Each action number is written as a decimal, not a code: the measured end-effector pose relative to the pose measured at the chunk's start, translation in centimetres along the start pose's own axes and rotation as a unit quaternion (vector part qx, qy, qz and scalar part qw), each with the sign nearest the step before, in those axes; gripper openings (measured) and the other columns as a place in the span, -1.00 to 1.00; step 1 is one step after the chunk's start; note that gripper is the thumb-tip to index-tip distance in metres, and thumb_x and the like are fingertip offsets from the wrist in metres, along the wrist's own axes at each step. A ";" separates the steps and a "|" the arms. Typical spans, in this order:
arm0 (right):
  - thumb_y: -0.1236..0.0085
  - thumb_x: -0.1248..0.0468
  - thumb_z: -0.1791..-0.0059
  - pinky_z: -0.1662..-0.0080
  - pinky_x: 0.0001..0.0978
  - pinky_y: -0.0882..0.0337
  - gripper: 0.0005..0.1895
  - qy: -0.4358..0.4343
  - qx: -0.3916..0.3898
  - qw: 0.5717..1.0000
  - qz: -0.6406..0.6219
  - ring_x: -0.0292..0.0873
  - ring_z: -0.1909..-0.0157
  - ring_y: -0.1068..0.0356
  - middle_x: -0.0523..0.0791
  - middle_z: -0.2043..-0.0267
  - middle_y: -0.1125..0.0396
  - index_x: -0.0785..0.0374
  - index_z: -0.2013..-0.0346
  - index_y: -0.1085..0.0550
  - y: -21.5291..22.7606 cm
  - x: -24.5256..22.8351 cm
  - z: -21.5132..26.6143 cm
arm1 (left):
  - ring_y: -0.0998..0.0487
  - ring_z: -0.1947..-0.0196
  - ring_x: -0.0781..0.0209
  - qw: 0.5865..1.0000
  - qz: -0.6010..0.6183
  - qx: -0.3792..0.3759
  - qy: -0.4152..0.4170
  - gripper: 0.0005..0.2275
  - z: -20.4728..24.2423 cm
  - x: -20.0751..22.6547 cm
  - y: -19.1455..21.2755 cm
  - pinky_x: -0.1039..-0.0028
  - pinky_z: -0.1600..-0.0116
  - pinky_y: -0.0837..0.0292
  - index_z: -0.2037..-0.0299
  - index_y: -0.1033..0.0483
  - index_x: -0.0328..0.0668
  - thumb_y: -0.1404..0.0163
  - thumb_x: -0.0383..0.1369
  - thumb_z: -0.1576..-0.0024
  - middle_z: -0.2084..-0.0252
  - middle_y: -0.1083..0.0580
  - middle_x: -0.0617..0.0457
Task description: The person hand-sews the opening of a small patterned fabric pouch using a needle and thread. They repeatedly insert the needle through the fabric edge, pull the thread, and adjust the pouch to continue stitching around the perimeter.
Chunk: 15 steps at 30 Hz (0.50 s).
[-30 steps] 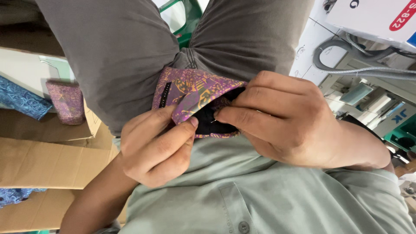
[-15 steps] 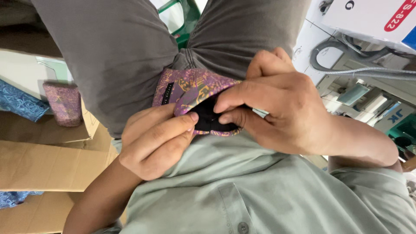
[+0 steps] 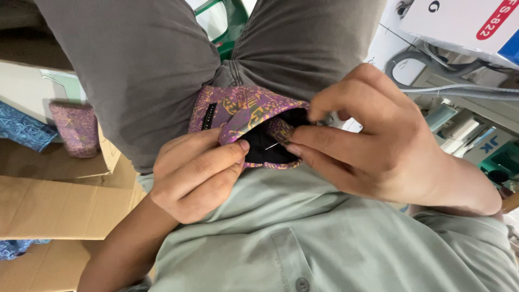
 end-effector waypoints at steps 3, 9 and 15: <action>-0.48 0.40 0.18 0.30 -0.22 -0.27 -0.77 -0.017 -0.009 0.999 0.028 -0.05 0.30 -0.22 -0.04 0.24 -0.21 0.33 0.28 -0.62 -0.2 0.0 0.3 | -0.63 0.26 -0.08 1.000 0.005 0.002 -0.007 -0.82 -0.2 -0.1 -0.3 0.31 0.26 -0.58 0.34 -0.50 -0.44 -0.31 -0.64 -0.04 0.17 -0.53 -0.20; -0.41 0.43 0.21 0.18 -0.15 -0.26 -0.78 -0.051 -0.018 0.996 -0.071 0.05 0.16 -0.21 -0.01 0.23 -0.17 0.32 0.30 -0.58 -1.0 0.8 0.4 | -0.64 0.25 -0.07 0.999 0.016 -0.006 0.027 -0.80 0.1 -0.3 -0.2 0.29 0.24 -0.59 0.33 -0.48 -0.42 -0.31 -0.65 -0.04 0.18 -0.53 -0.17; -0.42 0.41 0.16 0.14 -0.17 -0.21 -0.83 -0.082 -0.013 0.987 -0.139 0.00 0.18 -0.13 -0.04 0.26 -0.08 0.30 0.33 -0.57 -2.3 1.7 0.9 | -0.64 0.32 -0.01 0.998 0.001 0.029 0.053 -0.75 0.4 -0.7 -1.0 0.35 0.28 -0.59 0.36 -0.46 -0.39 -0.34 -0.67 0.01 0.22 -0.53 -0.12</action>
Point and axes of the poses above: each hand's wrist, its own z-axis away from the middle knuckle, its own y-axis out of the back of the hand, x = y × z, the point moved 2 cm from there along -z, towards the middle knuckle
